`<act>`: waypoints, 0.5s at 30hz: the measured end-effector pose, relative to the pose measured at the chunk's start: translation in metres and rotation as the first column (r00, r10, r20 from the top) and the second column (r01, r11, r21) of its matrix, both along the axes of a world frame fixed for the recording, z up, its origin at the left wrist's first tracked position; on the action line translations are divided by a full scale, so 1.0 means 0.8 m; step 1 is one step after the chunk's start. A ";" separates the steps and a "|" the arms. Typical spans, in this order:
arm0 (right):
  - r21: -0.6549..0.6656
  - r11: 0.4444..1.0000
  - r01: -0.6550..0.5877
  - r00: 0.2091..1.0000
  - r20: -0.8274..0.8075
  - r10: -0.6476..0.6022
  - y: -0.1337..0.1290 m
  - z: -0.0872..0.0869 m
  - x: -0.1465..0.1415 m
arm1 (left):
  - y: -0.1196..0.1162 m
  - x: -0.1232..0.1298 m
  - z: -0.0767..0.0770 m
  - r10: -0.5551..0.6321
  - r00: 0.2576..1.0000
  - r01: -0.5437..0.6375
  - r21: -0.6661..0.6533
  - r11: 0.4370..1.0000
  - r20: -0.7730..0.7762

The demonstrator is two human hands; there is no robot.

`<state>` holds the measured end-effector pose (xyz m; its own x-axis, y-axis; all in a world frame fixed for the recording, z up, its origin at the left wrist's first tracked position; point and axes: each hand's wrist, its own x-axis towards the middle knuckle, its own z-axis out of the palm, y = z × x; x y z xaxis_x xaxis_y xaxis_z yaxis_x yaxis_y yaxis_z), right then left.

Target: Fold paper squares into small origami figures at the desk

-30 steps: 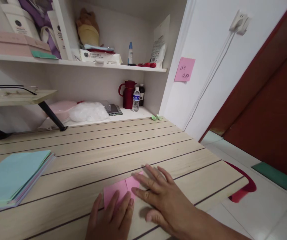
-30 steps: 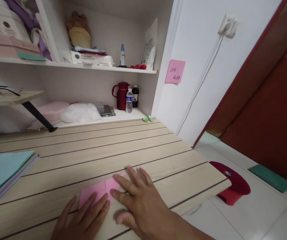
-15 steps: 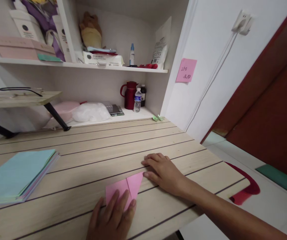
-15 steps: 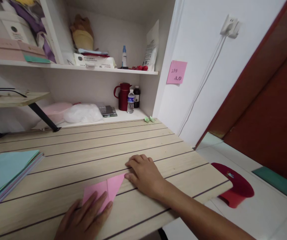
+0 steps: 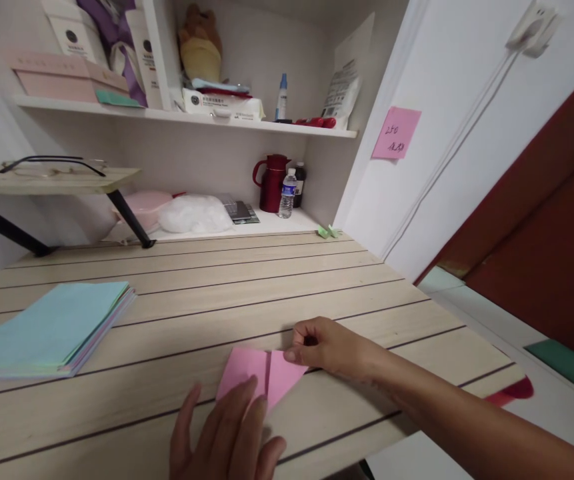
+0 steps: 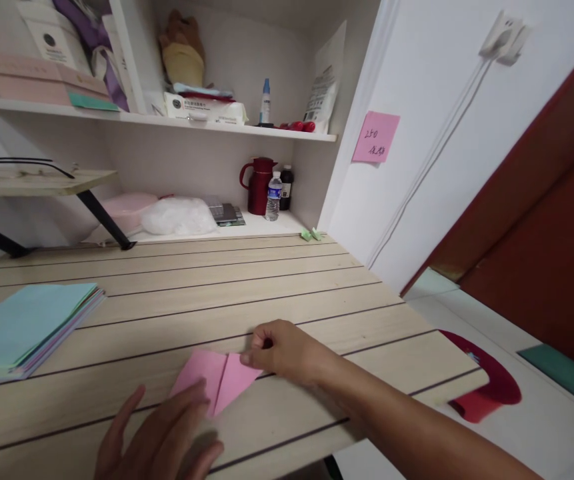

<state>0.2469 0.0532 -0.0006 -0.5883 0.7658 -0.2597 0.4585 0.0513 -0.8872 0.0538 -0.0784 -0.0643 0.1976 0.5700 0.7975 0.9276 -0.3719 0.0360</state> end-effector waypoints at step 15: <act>0.021 0.992 -0.124 0.907 -0.403 0.122 -0.024 0.041 -0.004 | 0.007 0.018 0.053 0.311 0.663 0.055 -0.458 0.887 0.681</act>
